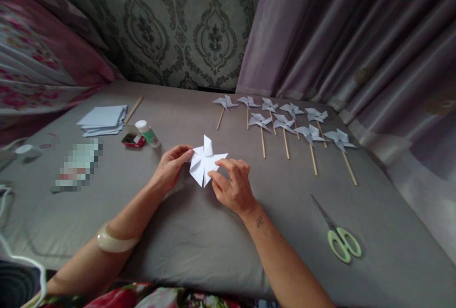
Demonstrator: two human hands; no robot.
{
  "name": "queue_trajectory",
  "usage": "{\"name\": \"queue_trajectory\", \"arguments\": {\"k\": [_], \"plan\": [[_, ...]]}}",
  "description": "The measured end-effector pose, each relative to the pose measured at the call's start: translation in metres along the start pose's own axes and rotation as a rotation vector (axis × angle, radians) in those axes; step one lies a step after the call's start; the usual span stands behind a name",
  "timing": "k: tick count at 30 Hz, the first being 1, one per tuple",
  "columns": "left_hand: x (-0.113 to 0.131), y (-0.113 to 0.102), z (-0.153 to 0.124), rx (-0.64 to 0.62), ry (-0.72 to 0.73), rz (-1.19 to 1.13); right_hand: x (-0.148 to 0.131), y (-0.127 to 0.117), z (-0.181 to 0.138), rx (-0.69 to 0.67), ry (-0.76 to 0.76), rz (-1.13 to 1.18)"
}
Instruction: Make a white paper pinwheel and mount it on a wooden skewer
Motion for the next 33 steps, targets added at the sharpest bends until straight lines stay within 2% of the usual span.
{"name": "queue_trajectory", "arguments": {"k": [8, 13, 18, 24, 28, 33], "plan": [[0.006, 0.004, 0.000, -0.040, 0.049, -0.045, -0.008, -0.003, -0.001, 0.000, -0.047, 0.025], [0.007, 0.003, -0.001, -0.034, 0.077, 0.017, -0.008, 0.005, -0.001, -0.067, -0.036, 0.025], [0.000, 0.000, -0.001, -0.072, 0.103, 0.351, -0.002, 0.025, -0.005, -0.272, 0.024, 0.021], [0.012, 0.012, -0.008, -0.145, 0.426, 0.885, 0.003, 0.037, -0.013, -0.480, 0.094, -0.010], [0.012, 0.028, -0.021, -0.285, 0.540, 1.129, 0.006, 0.038, -0.014, -0.513, 0.118, 0.015], [0.002, 0.045, -0.038, -0.520, 0.661, 1.298, 0.009, 0.039, -0.016, -0.562, 0.132, 0.025]]}}
Point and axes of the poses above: each hand's wrist, its own z-axis towards the middle knuckle, its own y-axis out of the palm, x = y × z, the point moved 6 cm from there along z, towards the middle knuckle, and after that the axes turned 7 degrees about -z, right-handed, at the moved point
